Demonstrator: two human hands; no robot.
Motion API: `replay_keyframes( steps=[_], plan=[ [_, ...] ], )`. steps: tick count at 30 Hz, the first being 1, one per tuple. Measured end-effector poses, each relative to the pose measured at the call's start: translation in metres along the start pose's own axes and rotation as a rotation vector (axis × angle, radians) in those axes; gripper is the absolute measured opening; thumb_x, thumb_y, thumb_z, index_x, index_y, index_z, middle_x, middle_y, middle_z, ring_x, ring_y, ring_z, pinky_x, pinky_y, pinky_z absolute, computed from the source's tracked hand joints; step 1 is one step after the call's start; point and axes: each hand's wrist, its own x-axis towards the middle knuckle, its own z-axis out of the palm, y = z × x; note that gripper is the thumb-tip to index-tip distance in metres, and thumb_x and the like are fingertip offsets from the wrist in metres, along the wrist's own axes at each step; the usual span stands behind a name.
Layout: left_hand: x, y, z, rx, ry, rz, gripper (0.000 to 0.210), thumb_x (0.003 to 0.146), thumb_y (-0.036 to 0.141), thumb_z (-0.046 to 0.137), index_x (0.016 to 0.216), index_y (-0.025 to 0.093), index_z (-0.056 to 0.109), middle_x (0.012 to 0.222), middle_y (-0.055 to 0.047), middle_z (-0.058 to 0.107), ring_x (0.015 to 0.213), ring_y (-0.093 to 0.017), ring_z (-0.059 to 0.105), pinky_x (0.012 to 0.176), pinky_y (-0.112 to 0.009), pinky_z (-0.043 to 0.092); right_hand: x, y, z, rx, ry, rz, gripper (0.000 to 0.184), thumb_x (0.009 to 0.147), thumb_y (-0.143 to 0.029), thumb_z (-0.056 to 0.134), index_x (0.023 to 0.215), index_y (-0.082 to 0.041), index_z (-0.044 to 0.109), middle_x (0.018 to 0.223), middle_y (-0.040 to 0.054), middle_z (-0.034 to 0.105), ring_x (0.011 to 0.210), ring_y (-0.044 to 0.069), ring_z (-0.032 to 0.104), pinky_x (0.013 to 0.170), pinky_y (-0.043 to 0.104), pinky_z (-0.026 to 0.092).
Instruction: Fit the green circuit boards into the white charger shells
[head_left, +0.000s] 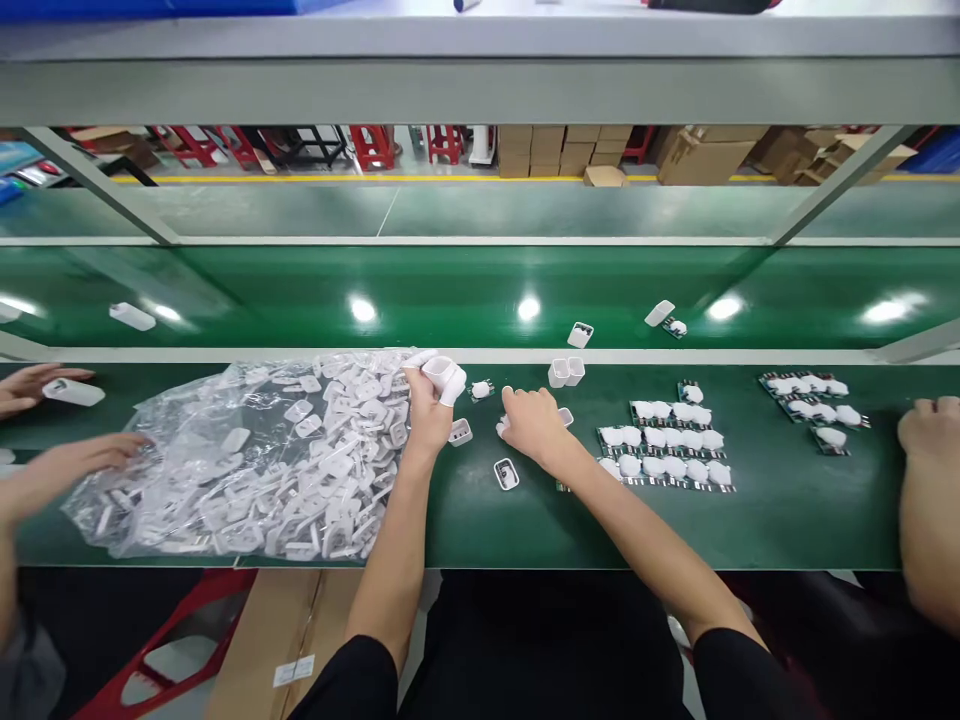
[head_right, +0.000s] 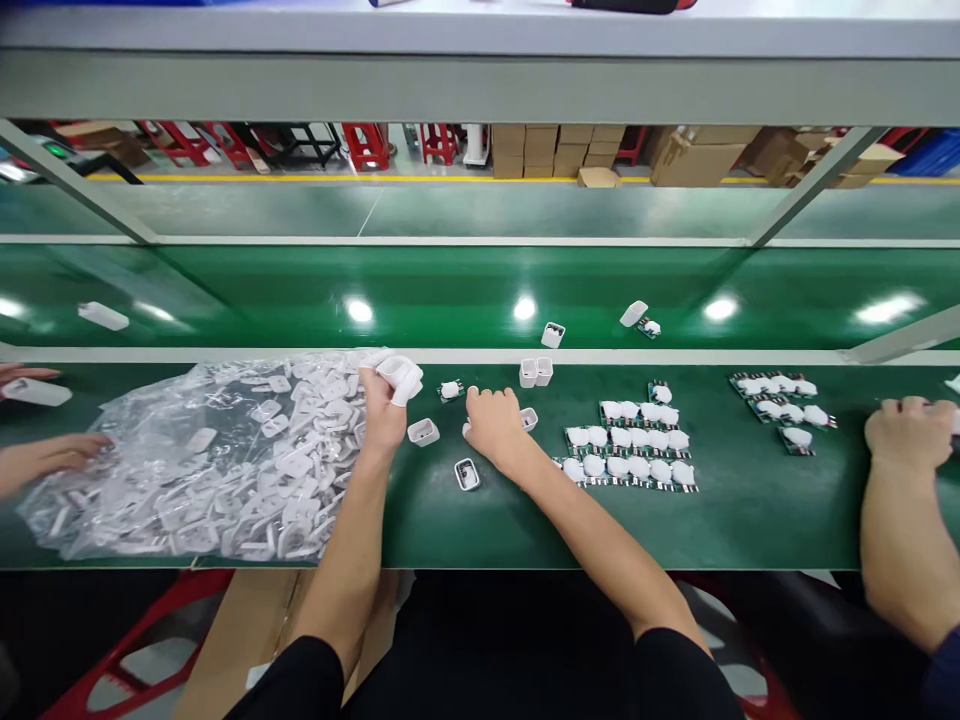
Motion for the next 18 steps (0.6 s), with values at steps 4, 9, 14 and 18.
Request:
replay_keyframes(
  steps=[4, 9, 14, 18],
  plan=[
    [0.0, 0.026, 0.007, 0.035, -0.195, -0.011, 0.059, 0.087, 0.042, 0.089, 0.12, 0.029, 0.042, 0.113, 0.0, 0.056, 0.1, -0.017, 0.059, 0.094, -0.032, 0.053, -0.013, 0.023, -0.032, 0.205, 0.06, -0.168, 0.047, 0.093, -0.025, 0.078, 0.138, -0.02, 0.066, 0.12, 0.0096, 0.082, 0.105, 0.027, 0.08, 0.089, 0.037, 0.058],
    [0.016, 0.085, 0.023, 0.166, -0.579, 0.049, 0.05, 0.093, 0.029, 0.087, 0.127, 0.029, 0.05, 0.122, -0.002, 0.054, 0.105, -0.017, 0.057, 0.097, -0.031, 0.054, -0.04, 0.055, -0.089, 0.561, 0.435, -0.503, 0.042, 0.092, -0.026, 0.083, 0.132, -0.029, 0.073, 0.116, 0.0036, 0.077, 0.104, 0.023, 0.074, 0.095, 0.041, 0.063],
    [0.027, 0.129, 0.054, 0.187, -0.715, 0.244, 0.041, 0.097, 0.027, 0.085, 0.134, 0.03, 0.066, 0.129, -0.007, 0.063, 0.122, -0.025, 0.066, 0.11, -0.041, 0.058, -0.058, 0.081, -0.12, 0.83, 0.828, -0.81, 0.059, 0.081, -0.016, 0.094, 0.135, -0.036, 0.08, 0.118, 0.0056, 0.081, 0.103, 0.027, 0.076, 0.086, 0.048, 0.067],
    [0.028, 0.123, 0.076, 0.109, -0.756, 0.402, 0.045, 0.098, 0.023, 0.086, 0.14, 0.029, 0.071, 0.123, -0.008, 0.071, 0.115, -0.026, 0.072, 0.101, -0.042, 0.063, -0.062, 0.094, -0.122, 0.929, 0.925, -0.878, 0.063, 0.079, -0.022, 0.098, 0.139, -0.035, 0.081, 0.114, 0.0067, 0.087, 0.097, 0.029, 0.081, 0.074, 0.049, 0.07]
  ],
)
